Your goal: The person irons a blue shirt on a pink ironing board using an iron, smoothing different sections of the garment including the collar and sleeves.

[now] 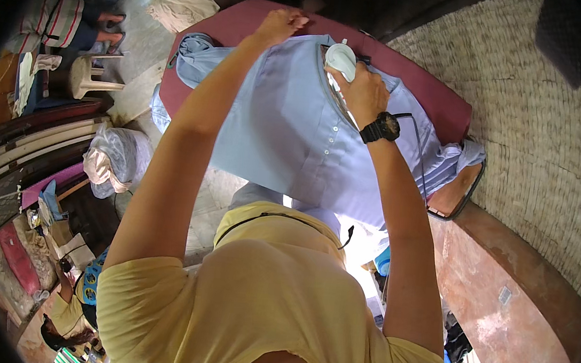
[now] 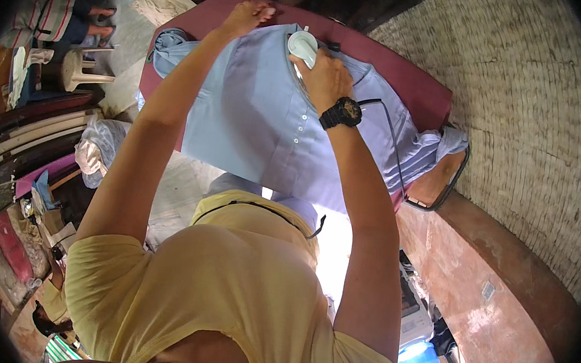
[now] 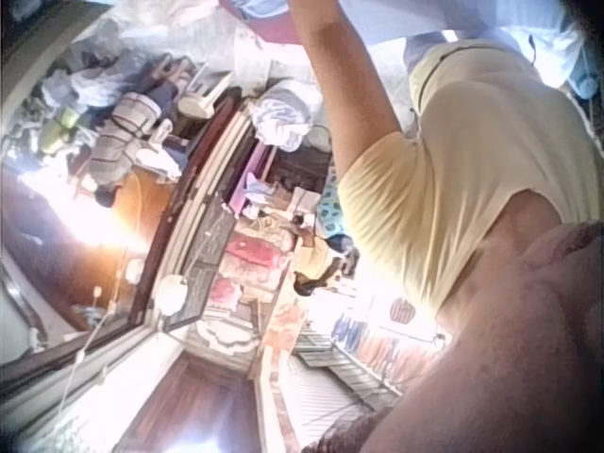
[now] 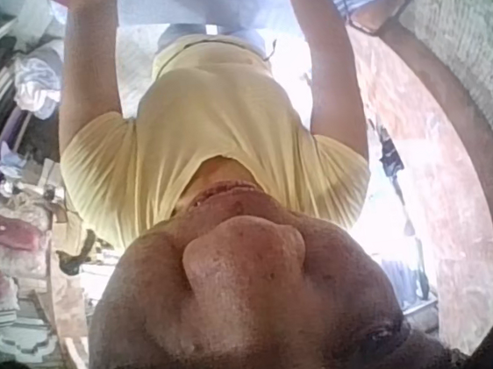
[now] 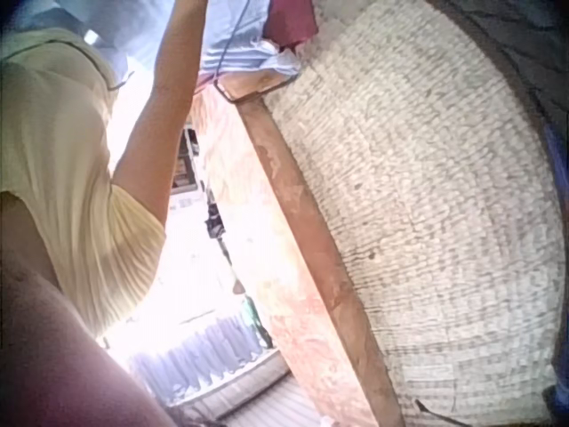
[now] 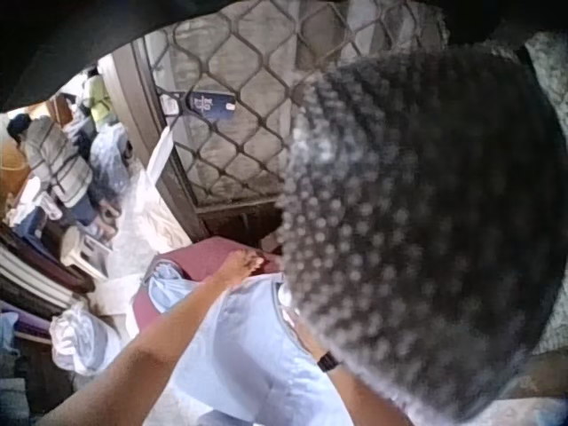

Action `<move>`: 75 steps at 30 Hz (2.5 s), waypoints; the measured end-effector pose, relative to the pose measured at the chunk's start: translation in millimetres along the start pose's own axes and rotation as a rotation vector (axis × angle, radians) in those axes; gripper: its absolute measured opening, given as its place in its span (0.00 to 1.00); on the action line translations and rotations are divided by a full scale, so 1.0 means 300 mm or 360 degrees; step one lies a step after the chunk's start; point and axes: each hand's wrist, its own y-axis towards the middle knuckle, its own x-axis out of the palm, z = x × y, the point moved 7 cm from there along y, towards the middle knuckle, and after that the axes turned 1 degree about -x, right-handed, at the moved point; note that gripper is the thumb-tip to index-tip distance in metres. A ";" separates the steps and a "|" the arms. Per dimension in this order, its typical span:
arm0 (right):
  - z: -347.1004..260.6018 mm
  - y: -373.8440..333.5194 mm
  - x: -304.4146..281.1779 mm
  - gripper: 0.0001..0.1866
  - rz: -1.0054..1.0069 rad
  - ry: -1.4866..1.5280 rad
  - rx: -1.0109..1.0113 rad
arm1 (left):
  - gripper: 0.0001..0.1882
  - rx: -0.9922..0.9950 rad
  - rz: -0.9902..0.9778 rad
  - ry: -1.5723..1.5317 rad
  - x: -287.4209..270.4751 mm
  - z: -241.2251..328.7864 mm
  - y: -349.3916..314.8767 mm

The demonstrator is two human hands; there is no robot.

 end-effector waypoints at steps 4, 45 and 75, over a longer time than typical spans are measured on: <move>0.017 0.036 -0.021 0.32 -0.0190 0.0153 -0.0023 | 0.23 -0.0147 -0.0335 0.0538 -0.112 -0.053 -0.098; 0.374 -0.160 -0.268 0.32 0.0225 -0.0283 0.0092 | 0.41 -0.0137 -0.0565 0.0682 0.352 0.289 0.203; 0.402 0.108 -0.312 0.29 0.0137 0.0004 -0.0503 | 0.18 0.0751 0.0201 0.0309 0.248 0.486 -0.272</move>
